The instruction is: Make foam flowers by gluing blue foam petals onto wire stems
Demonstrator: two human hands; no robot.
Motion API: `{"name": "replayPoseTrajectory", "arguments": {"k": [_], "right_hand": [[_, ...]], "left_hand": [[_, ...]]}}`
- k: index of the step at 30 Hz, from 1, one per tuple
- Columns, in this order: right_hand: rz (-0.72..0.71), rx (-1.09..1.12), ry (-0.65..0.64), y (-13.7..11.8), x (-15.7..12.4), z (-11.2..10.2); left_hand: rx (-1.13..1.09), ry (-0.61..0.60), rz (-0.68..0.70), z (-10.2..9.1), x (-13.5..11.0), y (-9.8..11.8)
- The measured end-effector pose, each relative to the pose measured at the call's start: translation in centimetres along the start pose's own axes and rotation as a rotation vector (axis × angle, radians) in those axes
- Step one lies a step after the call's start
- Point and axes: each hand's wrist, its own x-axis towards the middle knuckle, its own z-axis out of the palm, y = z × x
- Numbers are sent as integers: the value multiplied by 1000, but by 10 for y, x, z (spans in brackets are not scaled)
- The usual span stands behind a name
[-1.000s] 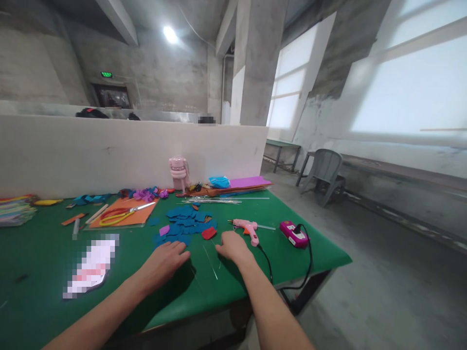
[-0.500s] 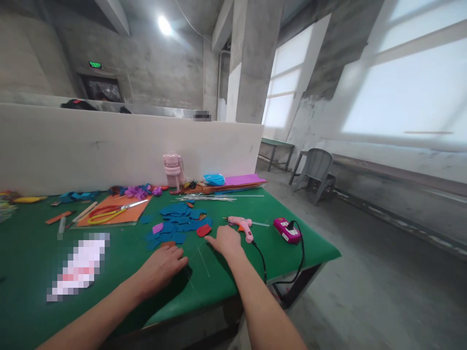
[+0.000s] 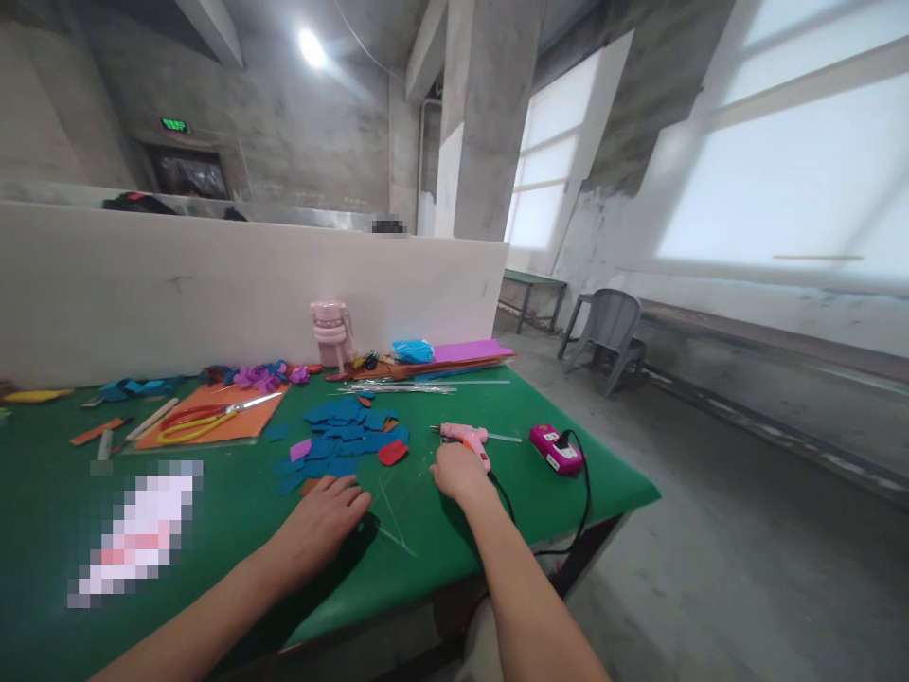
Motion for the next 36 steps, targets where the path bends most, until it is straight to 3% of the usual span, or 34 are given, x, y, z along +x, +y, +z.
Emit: {"name": "replayPoseTrajectory", "arguments": {"k": [7,13,18,24,31,34,36], "right_hand": [[-60,-14,-15,-14,-9,8],[-16,3,8,-1,7,12],[20,24,62,-8,13,21],[5,53,105,-11,7,21],[-6,82,133,-12,4,25],[-20,113,150,-10,6,28],[-36,137,150,-7,8,30]], "left_hand": [[-97,58,171,13,6,26],[-109,24,127,7,2,21],[-15,-26,102,8,8,25],[-23,97,313,14,9,21],[13,-25,127,15,6,28],[12,-90,104,12,6,29],[2,-66,99,13,4,27]]}}
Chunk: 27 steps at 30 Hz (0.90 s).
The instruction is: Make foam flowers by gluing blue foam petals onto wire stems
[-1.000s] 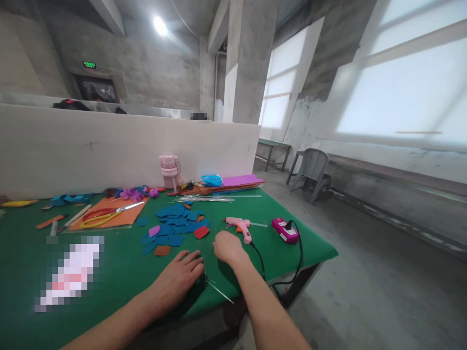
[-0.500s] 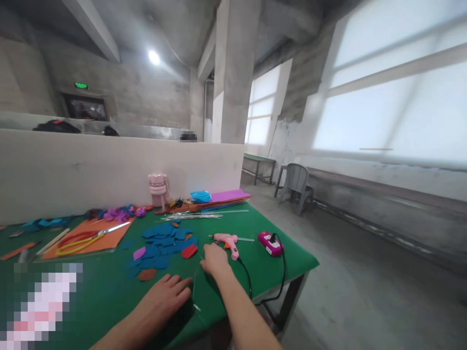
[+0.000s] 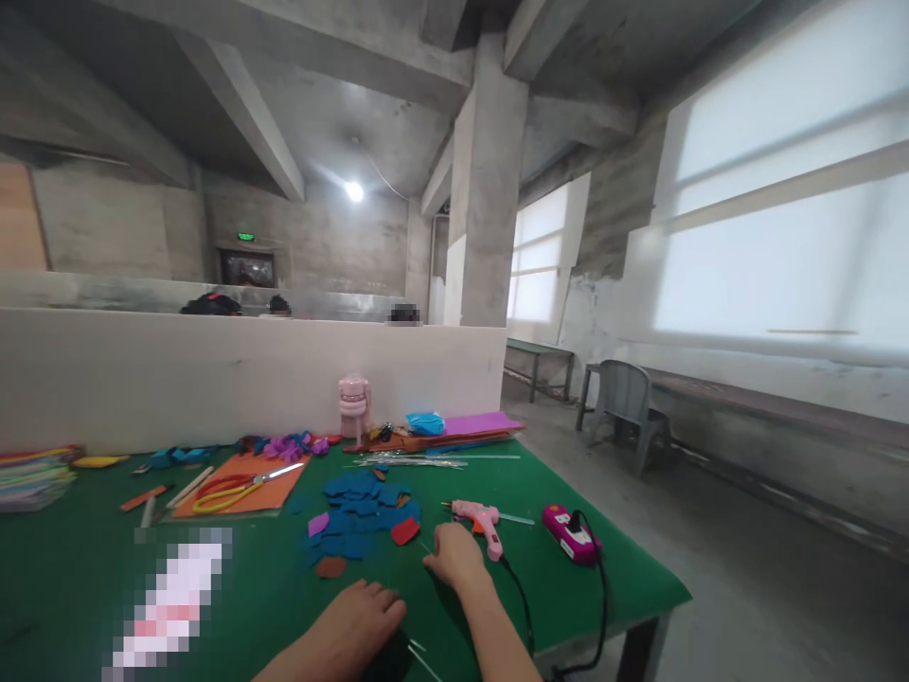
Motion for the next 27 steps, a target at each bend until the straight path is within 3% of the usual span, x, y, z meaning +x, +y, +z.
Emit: {"name": "replayPoseTrajectory", "arguments": {"k": [3,14,27], "right_hand": [[-25,31,-19,5,1,2],[-92,-1,-36,6,0,13],[-61,-116,-75,-9,-9,4]], "left_hand": [[-14,78,17,9,-5,-5],[118,143,1,36,2,-4],[141,206,-11,32,-1,1]]}}
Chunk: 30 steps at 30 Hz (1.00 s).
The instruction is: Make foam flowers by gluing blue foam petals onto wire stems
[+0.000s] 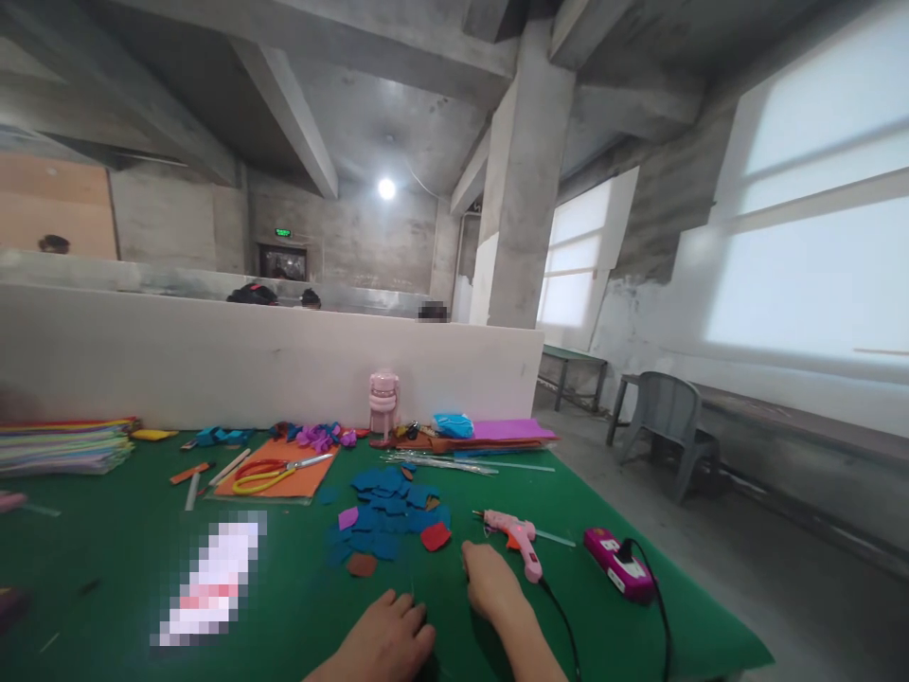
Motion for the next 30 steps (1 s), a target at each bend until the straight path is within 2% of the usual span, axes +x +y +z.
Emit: {"name": "replayPoseTrajectory", "arguments": {"k": [4,8,14,18,23,27,30], "right_hand": [[69,-23,34,-2,2,2],[140,-13,-17,3,3,1],[73,66,-29,9,6,-1],[22,152,-90,2,6,-3],[-37,218,-60,-1,5,-3],[-66,352,-127,13,7,-8],[-99,431,-108,25,10,-14]], "left_hand": [[-17,-25,-14,-4,-1,2],[-37,-35,0,-3,-2,4],[-64,-66,8,-8,-2,3],[-84,-106,-5,-19,-4,2],[-136,-153,-27,-35,-7,-2],[-122,-104,-72,-49,-7,-14],[-116,-94,-125,-56,-7,-27]]}}
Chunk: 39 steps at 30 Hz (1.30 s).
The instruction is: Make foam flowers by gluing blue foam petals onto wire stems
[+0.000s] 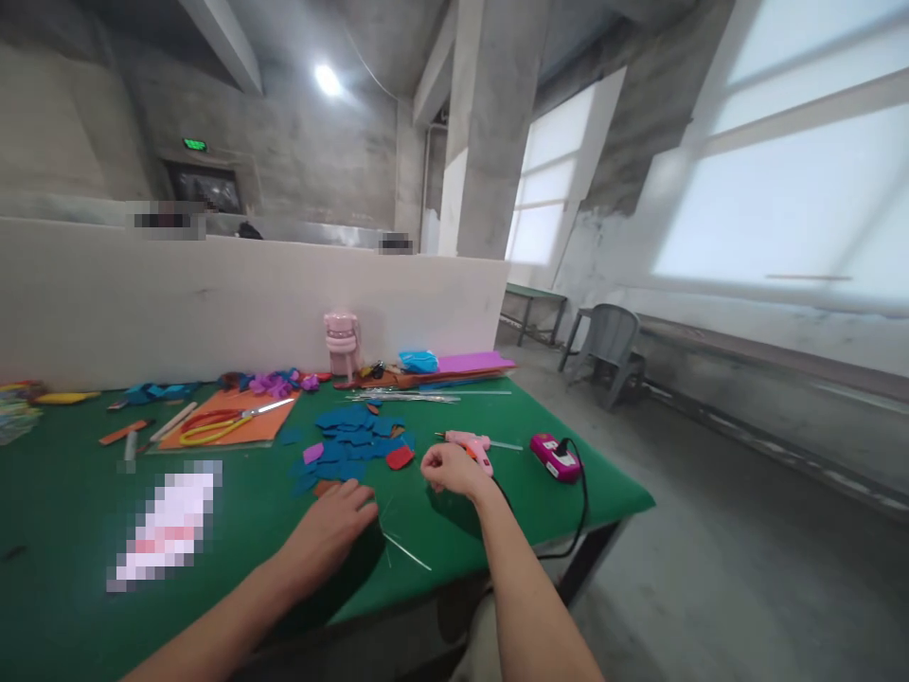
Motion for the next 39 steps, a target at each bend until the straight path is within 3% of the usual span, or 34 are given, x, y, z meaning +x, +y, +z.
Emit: {"name": "replayPoseTrajectory", "arguments": {"k": [3,10,18,21,27,31,35,39], "right_hand": [[-44,-1,14,-1,0,-3],[-215,-143,-39,-29,-4,10],[-174,-454,-117,-36,-16,1],[-167,-531,-135,-41,-20,5],[-196,-574,-126,-40,-25,3],[-199,-599,-140,-38,-23,1],[-174,-630,-153,-41,-22,5],[-151,-651,-173,-46,-22,9]], "left_hand": [[-3,-8,-48,-4,-2,-12],[12,-9,-114,-7,-11,-32],[14,-39,-141,-9,-12,-35],[-9,-44,-127,-10,-11,-31],[-57,-23,145,-4,2,-10],[22,-75,220,3,8,-2],[45,-109,182,6,6,6],[71,-196,7,5,6,19]]}}
